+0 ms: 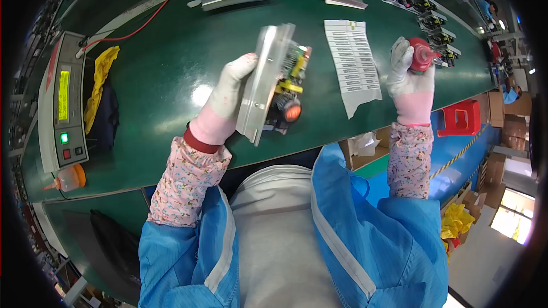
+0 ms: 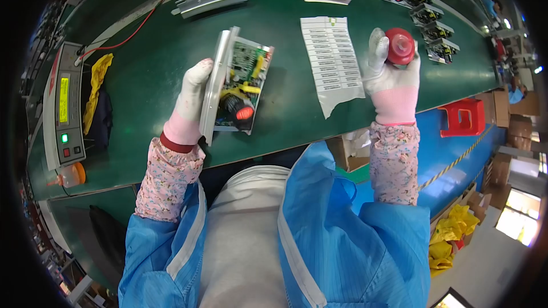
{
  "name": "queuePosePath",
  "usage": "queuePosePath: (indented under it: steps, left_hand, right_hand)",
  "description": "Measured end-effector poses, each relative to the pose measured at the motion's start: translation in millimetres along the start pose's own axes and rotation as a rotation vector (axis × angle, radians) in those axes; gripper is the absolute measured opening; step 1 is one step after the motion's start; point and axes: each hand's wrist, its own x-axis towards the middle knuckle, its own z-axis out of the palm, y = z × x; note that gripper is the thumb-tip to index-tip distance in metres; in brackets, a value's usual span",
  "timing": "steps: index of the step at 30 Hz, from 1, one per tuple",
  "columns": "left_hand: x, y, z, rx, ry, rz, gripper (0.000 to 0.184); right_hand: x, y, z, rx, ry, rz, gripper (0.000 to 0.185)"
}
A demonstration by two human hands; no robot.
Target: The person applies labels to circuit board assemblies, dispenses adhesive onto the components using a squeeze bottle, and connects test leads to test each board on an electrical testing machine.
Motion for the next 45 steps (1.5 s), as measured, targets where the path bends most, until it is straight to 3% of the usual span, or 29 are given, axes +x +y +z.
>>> queuePosePath:
  steps: [5,9,11,12,16,17,19,21,22,24,26,27,29,35,39,41,42,45]
  left_hand:
    - [3.4,-5.6,13.9,-0.123,0.100,0.120,0.061]
    - [0.8,-7.8,13.8,0.274,0.371,0.161,0.064]
    - [-2.5,-5.7,15.4,0.330,0.391,0.120,0.065]
    - [-4.8,-3.4,15.5,0.383,0.415,0.075,0.066]
    - [-14.5,19.8,5.9,0.595,0.485,-0.027,0.067]
    - [-16.4,28.8,2.4,0.694,0.465,-0.065,0.066]
    - [-17.4,47.0,-2.5,0.891,0.420,-0.149,0.065]
    - [-2.3,74.1,-6.8,1.377,0.531,0.064,0.060]
    - [10.9,81.3,-13.3,1.379,0.540,0.068,0.060]
    - [44.7,89.0,-28.3,1.971,0.689,0.740,0.054]
    - [78.7,98.5,-33.5,2.102,0.638,0.809,0.052]
    - [93.2,100.4,-34.2,2.106,0.649,0.812,0.052]
    - [117.1,101.3,-33.8,2.205,0.595,0.654,0.042]
    - [143.3,111.0,-23.6,2.269,0.580,0.366,0.039]
    - [146.5,117.1,-22.2,2.231,0.555,0.303,0.048]
    - [137.6,117.5,-21.6,2.206,0.551,0.351,0.049]
    - [129.9,118.8,-20.6,2.183,0.549,0.404,0.050]
    - [101.2,124.9,-18.7,2.045,0.611,0.562,0.051]
  right_hand:
    - [-7.2,-31.7,-27.0,0.351,-0.085,0.021,0.034]
    - [-12.8,-50.4,-27.9,0.407,-0.129,-0.165,0.029]
    - [-12.6,-73.4,-38.1,0.220,-0.057,-0.341,0.027]
    - [-10.6,-71.8,-38.9,0.220,-0.064,-0.328,0.027]
    - [-10.2,-50.9,-50.7,-0.319,-0.094,-0.415,0.030]
    - [-0.8,-14.7,-31.8,-0.314,-0.103,-0.400,0.030]
    - [16.0,69.3,5.0,-1.734,0.029,-0.837,0.032]
    - [46.2,108.4,40.9,-1.619,0.203,-0.536,0.031]
    - [65.1,113.8,43.5,-1.850,0.031,-0.555,0.031]
    - [123.7,123.2,39.2,-2.128,-0.108,-0.585,0.036]
    - [172.4,141.1,39.0,-2.422,-0.105,-0.817,0.044]
    - [191.7,146.1,39.2,-2.419,-0.119,-0.820,0.044]
    - [218.4,152.9,38.7,-2.569,0.087,-0.561,0.046]
    - [214.3,160.6,45.4,-2.779,0.048,-0.633,0.042]
    - [202.7,163.1,34.9,-2.542,-0.112,-1.233,0.036]
    - [194.5,158.1,30.0,-2.188,-0.134,-1.284,0.030]
    - [189.1,153.1,27.5,-2.184,-0.144,-1.285,0.030]
    - [166.9,135.9,8.6,-2.141,0.010,-0.876,0.025]
